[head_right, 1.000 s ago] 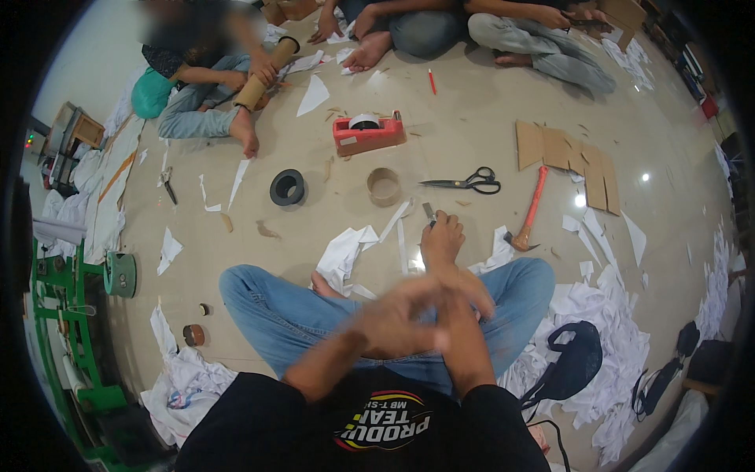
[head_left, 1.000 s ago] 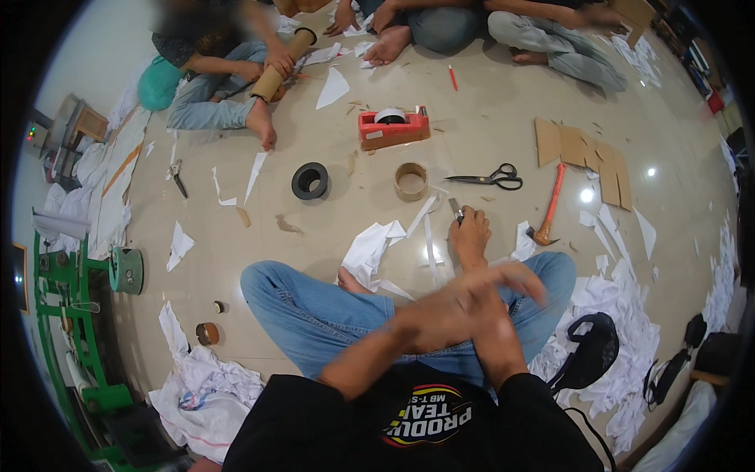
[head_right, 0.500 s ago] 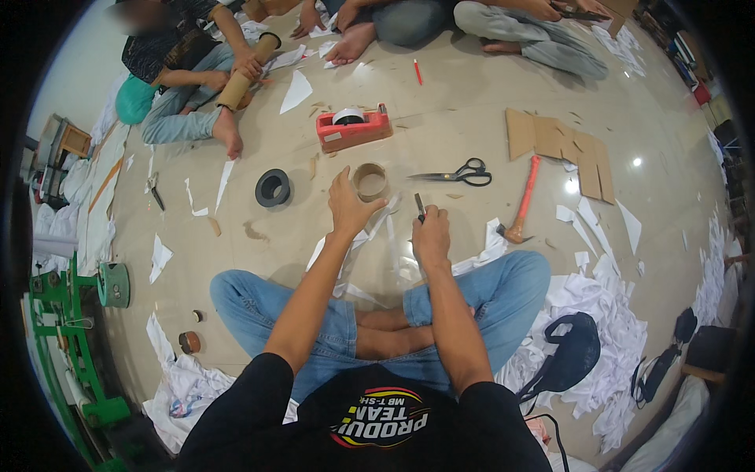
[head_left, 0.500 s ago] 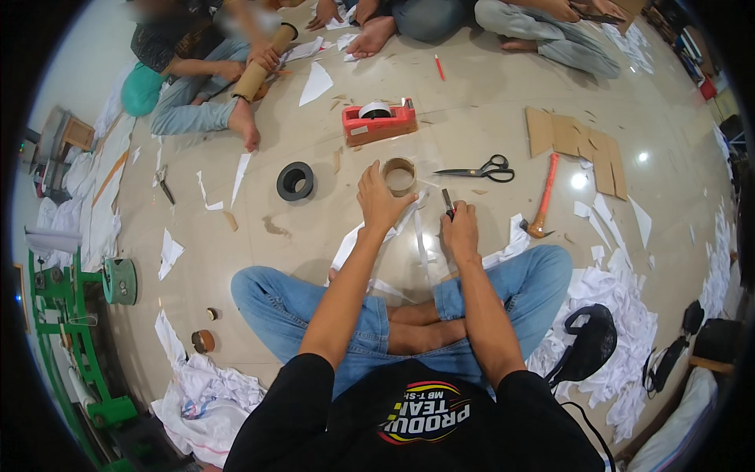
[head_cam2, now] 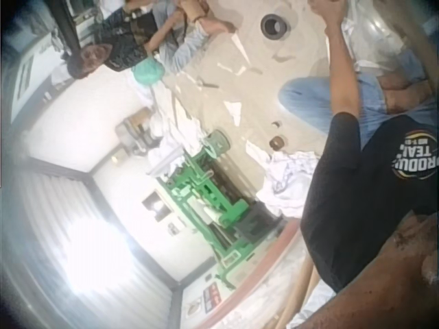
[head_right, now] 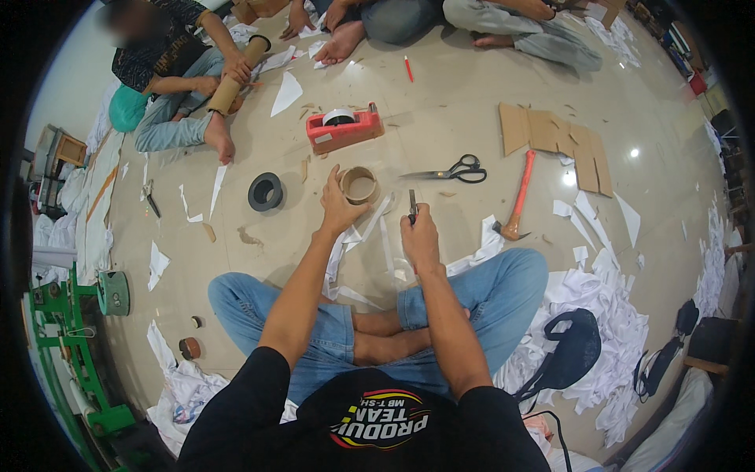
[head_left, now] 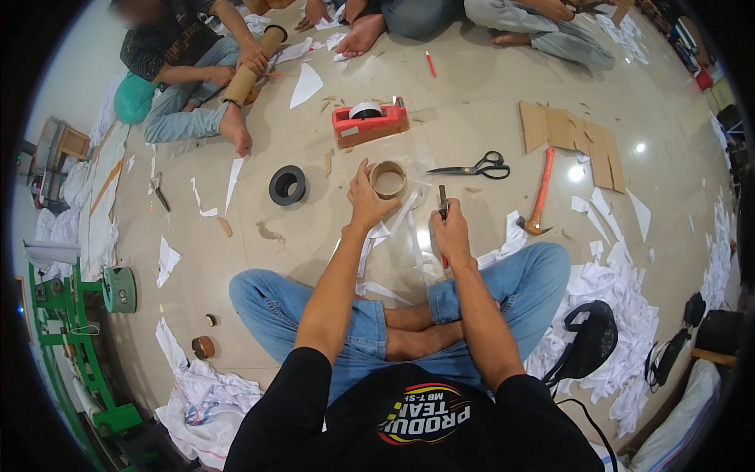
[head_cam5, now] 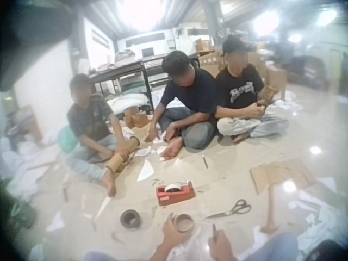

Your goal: The person sits on the floor and uses a utility knife to cut a cardboard tube, then applies tape to the edges. They handle the tube and tape repeatedly while other people work nearby.

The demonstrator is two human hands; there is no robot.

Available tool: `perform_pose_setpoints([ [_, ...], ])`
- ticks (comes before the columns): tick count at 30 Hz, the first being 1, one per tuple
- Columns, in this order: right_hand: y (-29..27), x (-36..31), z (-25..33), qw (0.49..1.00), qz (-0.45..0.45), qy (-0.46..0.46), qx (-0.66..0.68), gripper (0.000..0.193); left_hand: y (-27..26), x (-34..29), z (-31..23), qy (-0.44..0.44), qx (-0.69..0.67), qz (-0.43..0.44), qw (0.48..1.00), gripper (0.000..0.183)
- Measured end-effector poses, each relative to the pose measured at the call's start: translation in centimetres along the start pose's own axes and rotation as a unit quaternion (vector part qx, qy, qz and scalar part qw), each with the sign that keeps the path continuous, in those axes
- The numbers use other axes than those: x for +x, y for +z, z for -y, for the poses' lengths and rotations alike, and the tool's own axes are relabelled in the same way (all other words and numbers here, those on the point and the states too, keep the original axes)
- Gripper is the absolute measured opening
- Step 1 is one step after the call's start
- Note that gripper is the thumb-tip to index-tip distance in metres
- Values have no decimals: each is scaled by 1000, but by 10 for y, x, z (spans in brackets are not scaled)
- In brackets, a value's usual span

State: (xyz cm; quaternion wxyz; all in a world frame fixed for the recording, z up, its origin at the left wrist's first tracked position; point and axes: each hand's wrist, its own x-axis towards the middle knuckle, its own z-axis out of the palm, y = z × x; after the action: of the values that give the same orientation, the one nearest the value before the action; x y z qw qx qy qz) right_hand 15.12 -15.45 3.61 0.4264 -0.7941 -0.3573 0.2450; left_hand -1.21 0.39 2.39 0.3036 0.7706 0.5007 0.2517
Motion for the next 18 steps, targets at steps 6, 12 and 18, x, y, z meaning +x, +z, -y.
perform_pose_setpoints([
  [6, 3, -1, -5, 999, -15, -19, -24, 32, 2, 9, -25, 64, 63, -33, 995, 128],
  [12, -1, 2, -6, 999, 20, 48, -7, 29, -1, 30, -55, 173, 178, -31, 968, 125],
  [18, -3, 2, -7, 997, 7, 75, 20, 30, 5, 74, -100, 189, 256, -113, 941, 114],
])
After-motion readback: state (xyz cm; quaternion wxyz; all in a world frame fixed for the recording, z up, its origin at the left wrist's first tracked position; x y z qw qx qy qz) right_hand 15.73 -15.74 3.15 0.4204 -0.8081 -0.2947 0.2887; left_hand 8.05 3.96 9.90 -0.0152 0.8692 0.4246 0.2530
